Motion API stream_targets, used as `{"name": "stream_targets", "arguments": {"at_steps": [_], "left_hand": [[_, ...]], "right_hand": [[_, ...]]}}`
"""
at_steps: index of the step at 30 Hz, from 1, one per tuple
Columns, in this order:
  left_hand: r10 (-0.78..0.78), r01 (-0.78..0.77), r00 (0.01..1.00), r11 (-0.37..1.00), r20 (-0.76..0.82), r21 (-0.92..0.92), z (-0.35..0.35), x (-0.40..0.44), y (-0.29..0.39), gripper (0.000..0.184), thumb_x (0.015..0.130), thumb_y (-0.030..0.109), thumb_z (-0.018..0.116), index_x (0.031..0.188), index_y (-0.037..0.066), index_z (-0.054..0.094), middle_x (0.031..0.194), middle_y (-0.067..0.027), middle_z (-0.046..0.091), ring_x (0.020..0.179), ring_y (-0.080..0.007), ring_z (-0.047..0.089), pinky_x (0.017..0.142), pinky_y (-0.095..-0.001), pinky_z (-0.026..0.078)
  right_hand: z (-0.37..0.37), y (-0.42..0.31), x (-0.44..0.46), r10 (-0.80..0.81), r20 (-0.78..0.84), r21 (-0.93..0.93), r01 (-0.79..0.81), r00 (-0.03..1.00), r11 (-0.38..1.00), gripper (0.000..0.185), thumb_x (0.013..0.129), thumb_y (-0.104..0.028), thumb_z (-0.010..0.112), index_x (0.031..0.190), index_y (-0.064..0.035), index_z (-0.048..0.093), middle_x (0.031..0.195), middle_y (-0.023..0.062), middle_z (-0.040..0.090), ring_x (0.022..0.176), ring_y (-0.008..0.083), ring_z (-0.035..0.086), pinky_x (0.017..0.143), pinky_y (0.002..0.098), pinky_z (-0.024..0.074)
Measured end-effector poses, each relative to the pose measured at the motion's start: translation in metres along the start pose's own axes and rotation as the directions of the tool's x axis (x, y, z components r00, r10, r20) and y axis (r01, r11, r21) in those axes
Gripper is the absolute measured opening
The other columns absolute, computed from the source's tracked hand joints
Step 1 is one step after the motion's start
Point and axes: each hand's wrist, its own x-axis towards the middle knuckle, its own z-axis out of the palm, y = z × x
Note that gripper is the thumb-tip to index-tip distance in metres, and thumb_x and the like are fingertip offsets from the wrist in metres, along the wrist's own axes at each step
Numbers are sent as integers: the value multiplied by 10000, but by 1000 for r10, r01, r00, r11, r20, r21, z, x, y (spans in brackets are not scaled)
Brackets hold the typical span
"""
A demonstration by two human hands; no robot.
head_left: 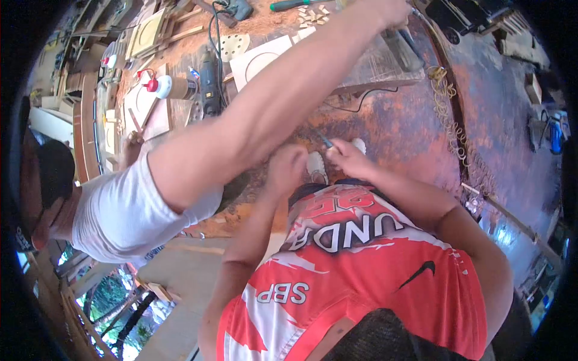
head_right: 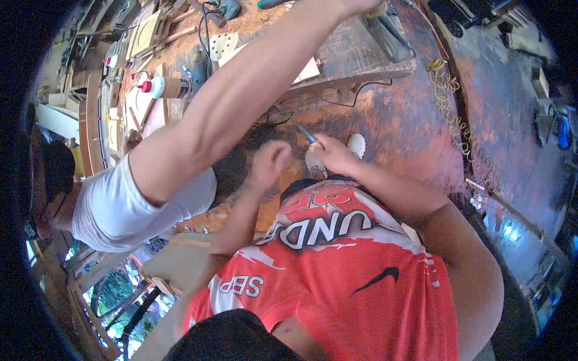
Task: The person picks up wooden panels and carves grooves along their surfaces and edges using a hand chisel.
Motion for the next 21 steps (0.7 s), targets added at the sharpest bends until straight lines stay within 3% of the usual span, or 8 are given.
{"name": "stream_targets", "arguments": {"at_steps": [2,5,7,13,16,18,20,21], "left_hand": [[231,-186,924,968,-306,168,-15,38,-7,133,921,106,679,1015,14,662,1016,-169,689,1005,-334,664,919,-399,506],[249,-135,847,955,-469,264,-48,111,-15,275,926,206,657,1142,43,602,1168,-175,593,1135,-360,547,985,-469,417],[178,-18,893,932,-412,363,-58,158,-31,372,930,272,642,1227,63,562,1269,-179,529,1222,-377,469,1030,-516,357],[-39,107,986,892,-160,439,-55,198,-26,662,941,470,598,1482,121,442,1574,-191,337,1482,-429,234,1163,-656,178],[326,-54,884,784,-336,618,-87,178,23,513,942,402,580,1372,123,588,1459,-146,497,1423,-368,385,1166,-561,275],[780,-410,618,422,-94,808,-204,117,138,400,888,296,606,1269,191,666,1308,-73,581,1315,-304,486,1116,-486,342],[902,-454,421,114,99,884,-267,80,175,358,833,190,632,1166,260,743,1157,0,665,1207,-239,587,1066,-411,408],[904,-456,415,115,97,883,-276,71,168,358,833,190,632,1166,260,743,1157,0,665,1207,-239,587,1066,-411,408]], "right_hand": [[-10,-7,-17,24,-74,-3,-25,997,1000,322,1025,-308,564,1118,0,566,824,111,590,785,219,614,737,393,505],[-4,-33,-33,88,-191,51,-79,978,996,317,1033,-304,558,1154,-12,541,771,69,550,655,178,574,617,364,496],[2,-47,-33,129,-244,167,-89,961,982,303,1048,-298,536,1203,-40,504,732,19,515,522,114,525,455,305,446],[8,-65,6,107,-327,73,-88,939,993,351,1054,-286,508,1296,-32,522,745,38,557,542,140,591,492,322,501],[5,-52,25,90,-349,-69,-121,933,990,367,1056,-283,490,1322,-33,525,734,65,591,537,154,603,496,342,513],[8,-58,24,73,-351,-166,-139,933,976,367,1056,-283,482,1320,-34,533,728,83,612,534,161,610,497,351,516],[9,-89,15,158,-378,-32,-183,912,983,365,1054,-280,476,1305,-28,556,728,117,643,562,190,643,552,382,541],[10,-84,21,187,-425,-20,-216,886,976,409,1054,-278,477,1388,-51,541,755,143,660,555,208,650,582,382,549]]}}
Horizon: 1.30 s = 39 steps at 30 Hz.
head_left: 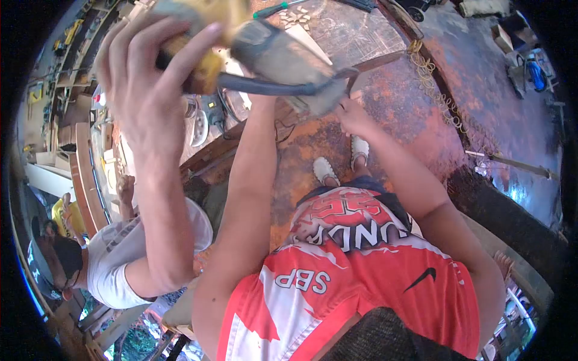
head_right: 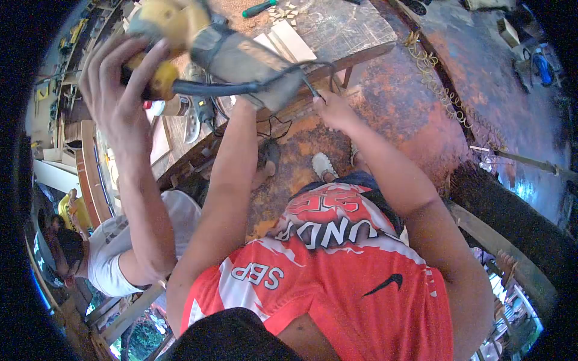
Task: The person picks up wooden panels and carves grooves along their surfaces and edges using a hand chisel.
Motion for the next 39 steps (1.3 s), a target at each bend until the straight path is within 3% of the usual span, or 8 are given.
{"name": "stream_targets", "arguments": {"at_steps": [11,15,19,21,25,29,32,39], "left_hand": [[-386,395,918,912,96,-108,39,-124,41,226,888,142,643,1102,173,711,1123,-78,671,1115,-289,611,1004,-430,461],[-318,629,772,266,550,-730,143,-204,205,126,899,107,681,992,26,708,1005,-163,722,983,-351,686,911,-436,529],[255,649,748,-474,613,-595,86,-143,213,456,959,174,655,1376,0,592,1356,-189,626,1274,-300,594,1088,-412,445],[-29,380,833,-697,553,-608,81,-99,225,708,959,200,673,1557,7,345,1562,-208,428,1420,-306,461,1166,-424,367],[-619,510,351,-503,702,-698,155,-44,192,802,940,218,671,1589,17,245,1611,-203,330,1502,-306,313,1224,-441,253],[-803,861,471,328,365,-388,279,-94,115,683,934,264,650,1509,7,385,1574,-267,355,1502,-441,257,1223,-543,220],[-657,808,528,583,537,-81,304,-99,93,717,951,396,595,1523,22,377,1573,-273,351,1486,-489,253,1194,-660,161],[-612,798,502,601,611,-54,315,-108,102,764,983,530,468,1546,28,348,1592,-282,318,1494,-490,234,1175,-713,93]], "right_hand": [[-5,-17,-44,-10,39,-37,11,999,999,557,1022,-216,527,1540,-66,388,1021,231,684,823,313,702,780,422,556],[-16,39,-114,-207,232,-91,234,950,968,495,937,-147,626,1406,-35,515,1113,206,683,998,282,686,887,402,523],[-64,106,-142,-325,476,-53,395,817,917,452,953,-166,633,1380,-42,549,1040,131,681,988,211,664,883,372,517],[-101,113,-148,-164,460,11,179,873,984,454,979,-181,614,1410,-63,541,1028,104,679,978,193,658,875,371,518],[-116,114,-106,-84,184,-107,105,979,989,474,1047,-223,542,1506,-119,481,1093,53,684,986,157,649,884,360,518],[-42,72,-35,-596,-72,-212,572,799,792,547,1060,-234,497,1573,-122,343,1190,216,685,1025,311,692,910,408,511],[-8,26,-11,-404,-37,-88,400,914,912,551,1059,-232,478,1581,-155,321,1234,286,642,1094,424,660,956,431,500],[13,-7,8,-316,-107,-297,273,943,915,543,1037,-214,466,1566,-190,348,1191,310,634,1040,477,630,936,546,490]]}}
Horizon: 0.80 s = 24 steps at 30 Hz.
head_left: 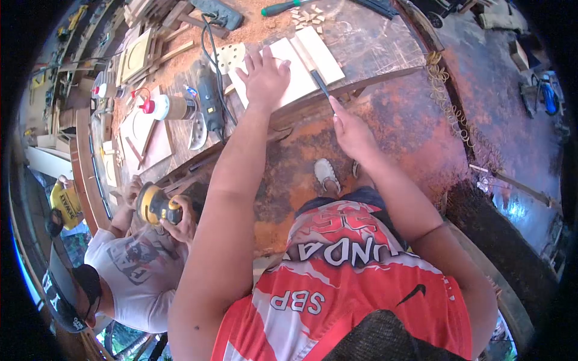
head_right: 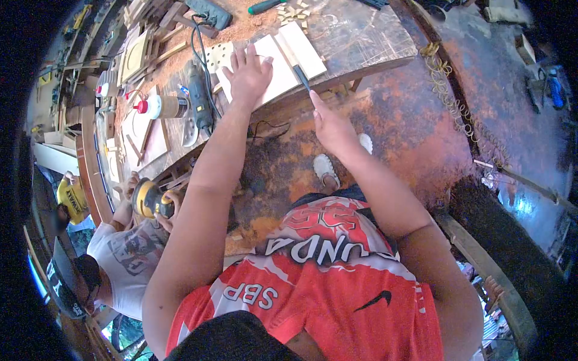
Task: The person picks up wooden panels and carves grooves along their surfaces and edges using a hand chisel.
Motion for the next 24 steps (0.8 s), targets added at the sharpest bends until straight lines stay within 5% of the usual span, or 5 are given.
{"name": "stream_targets", "arguments": {"at_steps": [10,24], "left_hand": [[-19,19,1000,1000,3,7,6,8,0,769,997,520,447,1552,4,318,1591,-310,292,1492,-511,208,1172,-716,71],[-8,8,1000,999,-21,40,10,9,-2,759,1006,535,407,1553,18,308,1582,-292,291,1482,-502,221,1139,-747,110]], "right_hand": [[-10,-5,18,-40,-67,-158,29,997,987,491,1032,-209,477,1519,-168,436,950,256,698,892,464,662,826,553,524],[-8,11,36,-108,-66,-175,95,992,980,477,1040,-228,475,1512,-166,446,1041,261,695,964,456,661,874,545,519]]}}
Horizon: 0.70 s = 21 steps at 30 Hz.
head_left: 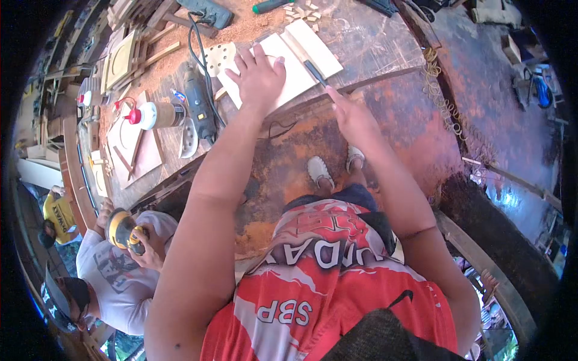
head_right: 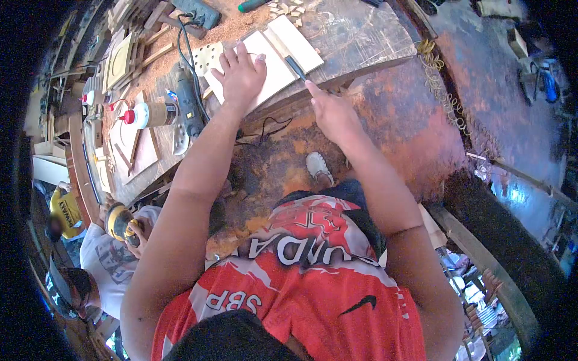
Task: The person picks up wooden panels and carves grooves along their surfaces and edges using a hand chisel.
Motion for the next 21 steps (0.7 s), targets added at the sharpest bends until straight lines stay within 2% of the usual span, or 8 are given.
{"name": "stream_targets", "arguments": {"at_steps": [2,4,8,11,14,17,21], "left_hand": [[-3,3,1000,1000,21,-19,-4,1,2,772,1000,524,421,1551,-2,301,1582,-308,282,1482,-509,214,1149,-738,88],[-9,11,998,999,56,-36,-7,0,1,784,994,514,435,1550,-22,295,1582,-324,273,1483,-515,208,1159,-728,67],[9,-9,1000,999,13,-33,-1,-1,1,781,989,509,445,1545,-21,303,1576,-322,281,1480,-517,210,1148,-739,84],[13,-13,1000,1000,-22,2,2,4,-1,766,997,519,431,1541,-7,308,1572,-301,295,1474,-502,225,1135,-746,111],[12,-12,1000,1000,3,23,2,-4,-1,755,1006,531,411,1541,9,302,1570,-279,306,1469,-486,241,1127,-747,131],[13,-13,1000,999,3,37,3,2,-1,757,1008,533,408,1542,9,293,1559,-277,324,1466,-486,247,1127,-746,131],[7,-7,1000,999,-4,36,1,3,2,748,1007,529,418,1530,6,304,1517,-274,365,1459,-482,259,1118,-750,141]], "right_hand": [[-4,-6,2,-14,-10,18,14,1000,1000,482,1040,-225,472,1518,-167,437,1045,263,694,970,455,661,878,541,520],[-11,-24,0,118,86,10,-119,989,993,485,1040,-224,473,1520,-170,433,1044,268,691,972,462,659,885,536,521],[-7,-21,-2,130,74,-10,-130,989,991,486,1039,-221,473,1521,-172,431,1049,276,685,969,467,658,890,537,520],[-5,-17,3,61,30,-20,-60,998,998,496,1035,-220,481,1525,-175,422,1041,290,680,948,468,661,877,550,520],[-4,-16,-3,148,112,-6,-148,983,989,508,1029,-218,489,1529,-172,413,1025,302,677,923,466,665,854,569,517],[2,-7,0,42,29,18,-43,999,999,514,1028,-221,491,1533,-178,406,998,305,677,902,471,663,836,582,512],[-1,-17,0,127,83,3,-128,988,992,500,1040,-241,466,1535,-202,409,972,305,676,888,478,661,831,583,509]]}}
